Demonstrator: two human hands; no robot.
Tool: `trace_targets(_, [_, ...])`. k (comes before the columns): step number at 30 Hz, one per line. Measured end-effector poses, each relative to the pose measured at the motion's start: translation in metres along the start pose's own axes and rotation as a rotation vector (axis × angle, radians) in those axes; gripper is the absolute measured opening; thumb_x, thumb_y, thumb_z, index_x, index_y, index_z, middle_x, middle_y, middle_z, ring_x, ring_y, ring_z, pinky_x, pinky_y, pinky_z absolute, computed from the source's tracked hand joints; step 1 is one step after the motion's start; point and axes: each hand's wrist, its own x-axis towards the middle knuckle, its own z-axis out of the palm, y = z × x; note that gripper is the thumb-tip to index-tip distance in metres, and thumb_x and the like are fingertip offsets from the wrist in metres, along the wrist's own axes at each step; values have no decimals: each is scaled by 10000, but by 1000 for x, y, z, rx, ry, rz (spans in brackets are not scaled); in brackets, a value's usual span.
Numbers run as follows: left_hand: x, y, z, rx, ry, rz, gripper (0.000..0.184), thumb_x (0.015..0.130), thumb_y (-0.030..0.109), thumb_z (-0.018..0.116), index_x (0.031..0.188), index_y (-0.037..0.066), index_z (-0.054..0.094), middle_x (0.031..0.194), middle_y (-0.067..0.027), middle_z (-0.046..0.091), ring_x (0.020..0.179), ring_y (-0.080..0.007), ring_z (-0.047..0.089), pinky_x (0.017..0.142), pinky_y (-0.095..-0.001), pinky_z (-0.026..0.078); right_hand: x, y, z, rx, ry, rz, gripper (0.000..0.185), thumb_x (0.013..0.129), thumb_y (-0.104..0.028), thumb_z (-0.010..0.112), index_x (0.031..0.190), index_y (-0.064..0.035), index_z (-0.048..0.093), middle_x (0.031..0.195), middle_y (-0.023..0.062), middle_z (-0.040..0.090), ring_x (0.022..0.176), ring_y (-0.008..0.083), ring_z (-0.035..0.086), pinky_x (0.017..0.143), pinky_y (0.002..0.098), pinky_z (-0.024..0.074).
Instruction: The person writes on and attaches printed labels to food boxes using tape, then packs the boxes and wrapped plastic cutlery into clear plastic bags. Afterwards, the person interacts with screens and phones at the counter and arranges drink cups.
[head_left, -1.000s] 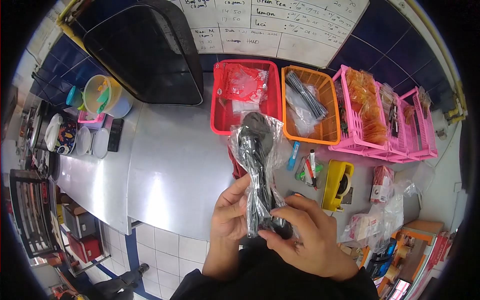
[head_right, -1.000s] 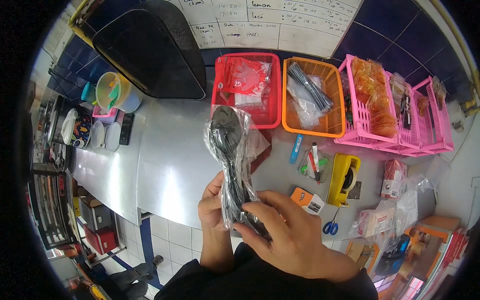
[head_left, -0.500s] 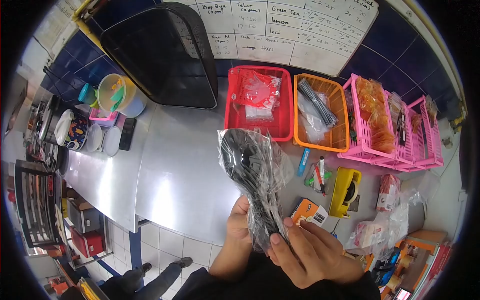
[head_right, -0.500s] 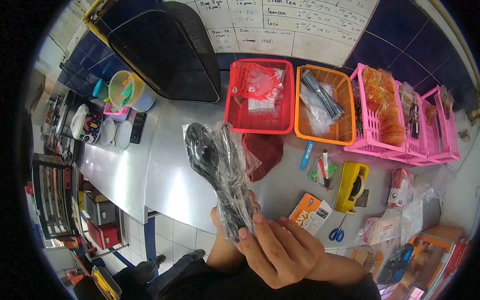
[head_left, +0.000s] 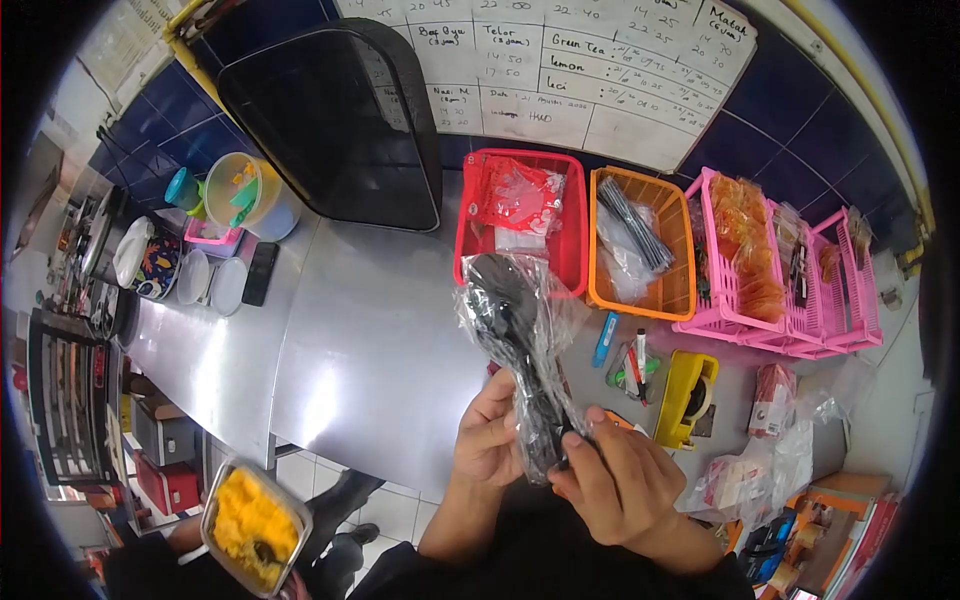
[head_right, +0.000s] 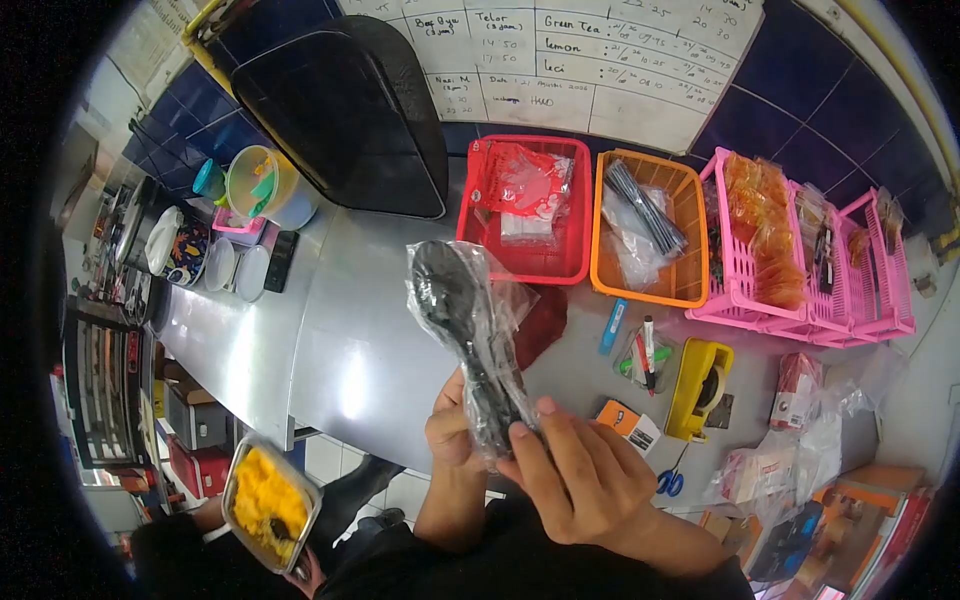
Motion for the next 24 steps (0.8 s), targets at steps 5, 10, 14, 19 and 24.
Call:
trace_targets(5, [6,1,-6,-42,-42,-39,533,911,118,627,1359,-88,423,1238,-217,606,1073,-281,658,921,-402,556,4,4,0,-86,-155,105,277,868,-259,722,1070,-72,690,1152,155,634,872,257,652,713,348,555])
trace_targets(10, [-5,-1,-6,426,110,-103,398,923,15,642,1301,-35,531,1167,-94,639,1030,-134,619,876,-291,518,-2,27,-9,292,-250,380,333,805,-216,774,1085,-61,681,1122,138,627,850,253,627,715,347,525])
trace_targets(14, [-12,-12,-2,545,11,-113,420,926,34,657,1320,-24,528,1133,-62,639,966,-99,612,827,-254,510,21,42,-5,688,-86,858,521,752,-202,831,1202,-41,625,1128,152,622,867,216,624,704,321,516])
trace_targets(19, [-19,-26,10,651,-63,-178,398,940,54,648,1314,-27,539,1123,-55,641,927,-82,615,791,-242,514,14,63,-3,744,-195,768,663,775,-216,810,1335,-25,510,906,131,687,632,158,647,523,263,494])
trace_targets(24, [-29,-43,19,552,53,-259,377,947,80,638,1294,-46,561,1069,-65,666,845,-76,630,723,-234,520,-5,60,-15,569,-144,737,633,772,-230,776,1305,-7,518,931,204,684,636,265,691,550,344,536])
